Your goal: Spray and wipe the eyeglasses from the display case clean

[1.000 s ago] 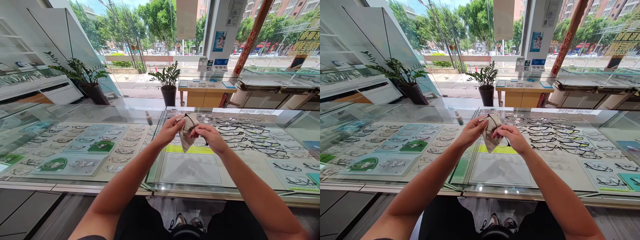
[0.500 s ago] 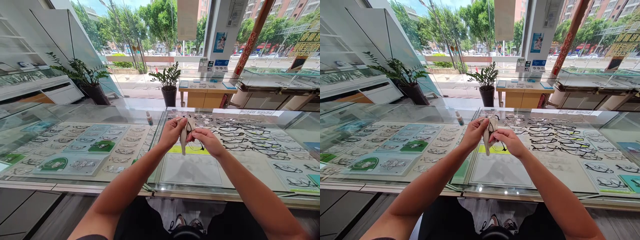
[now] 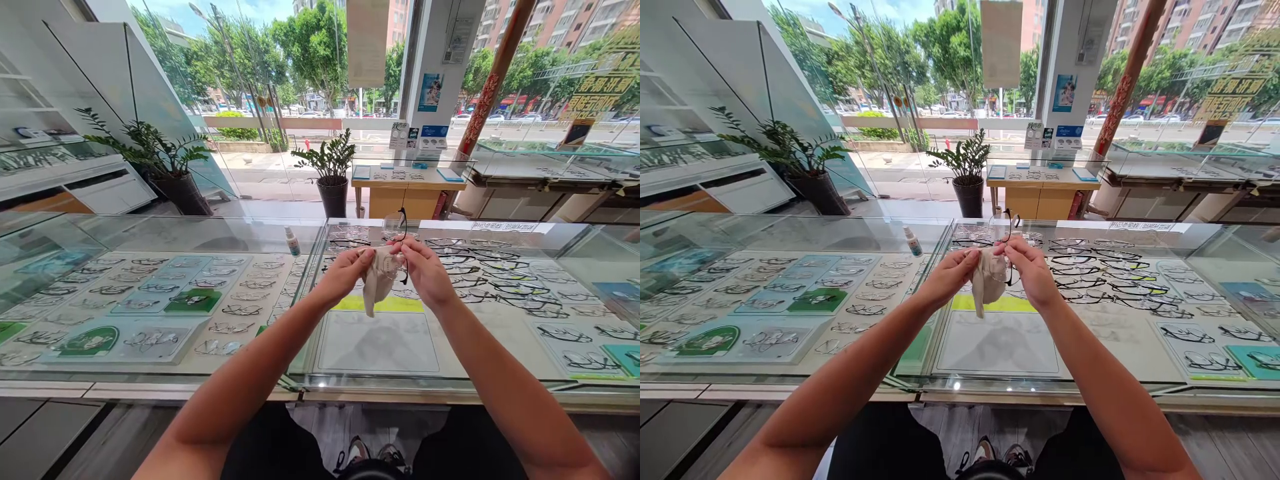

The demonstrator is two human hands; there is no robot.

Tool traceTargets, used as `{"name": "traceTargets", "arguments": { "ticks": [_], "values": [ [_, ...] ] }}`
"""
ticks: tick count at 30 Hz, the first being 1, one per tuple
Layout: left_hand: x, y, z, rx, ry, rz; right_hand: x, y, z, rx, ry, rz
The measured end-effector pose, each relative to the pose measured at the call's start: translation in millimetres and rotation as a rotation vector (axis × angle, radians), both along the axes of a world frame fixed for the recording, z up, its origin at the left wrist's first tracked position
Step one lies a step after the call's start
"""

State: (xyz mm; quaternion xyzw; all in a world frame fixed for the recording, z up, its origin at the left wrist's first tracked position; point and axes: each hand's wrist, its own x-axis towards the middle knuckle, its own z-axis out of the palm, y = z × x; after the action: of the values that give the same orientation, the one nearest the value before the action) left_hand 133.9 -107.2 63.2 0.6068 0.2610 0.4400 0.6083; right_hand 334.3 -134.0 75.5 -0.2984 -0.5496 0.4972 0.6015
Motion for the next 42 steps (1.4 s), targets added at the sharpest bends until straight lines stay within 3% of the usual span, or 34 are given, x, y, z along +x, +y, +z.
{"name": "traceTargets", "arguments": {
  "ticks": [5, 12, 18, 33, 38, 42],
  "values": [
    [4.8, -8.8, -3.6, -0.037, 0.015, -0.083, -5.2, 2.4, -9.5, 0.016, -0.033, 0.005],
    [10.7, -10.9, -11.4, -0.148, -0.088, -0.078, -12.8, 1.7, -20.4, -0.073, -0.022, 0.052],
    [11.3, -10.3, -10.9, -0.120, -0.111, -0.037, -14.2, 2.6, -24.7, -0.082, -0.050, 0.038],
    [0.3, -12.5, 1.5, -0.081, -0.062, -0.228, -12.3, -2.4, -8.9, -0.217, 0.100, 0.090],
    [1.3, -15.0, 3.7, -0.061, -0.067, -0.214, -12.4, -2.4, -9.2, -0.210, 0.122, 0.099],
    [6.1, -18.6, 0.7, -0.034, -0.058, -0.112, -15.0, -5.3, -10.4, -0.187, 0.124, 0.124]
  ]
}}
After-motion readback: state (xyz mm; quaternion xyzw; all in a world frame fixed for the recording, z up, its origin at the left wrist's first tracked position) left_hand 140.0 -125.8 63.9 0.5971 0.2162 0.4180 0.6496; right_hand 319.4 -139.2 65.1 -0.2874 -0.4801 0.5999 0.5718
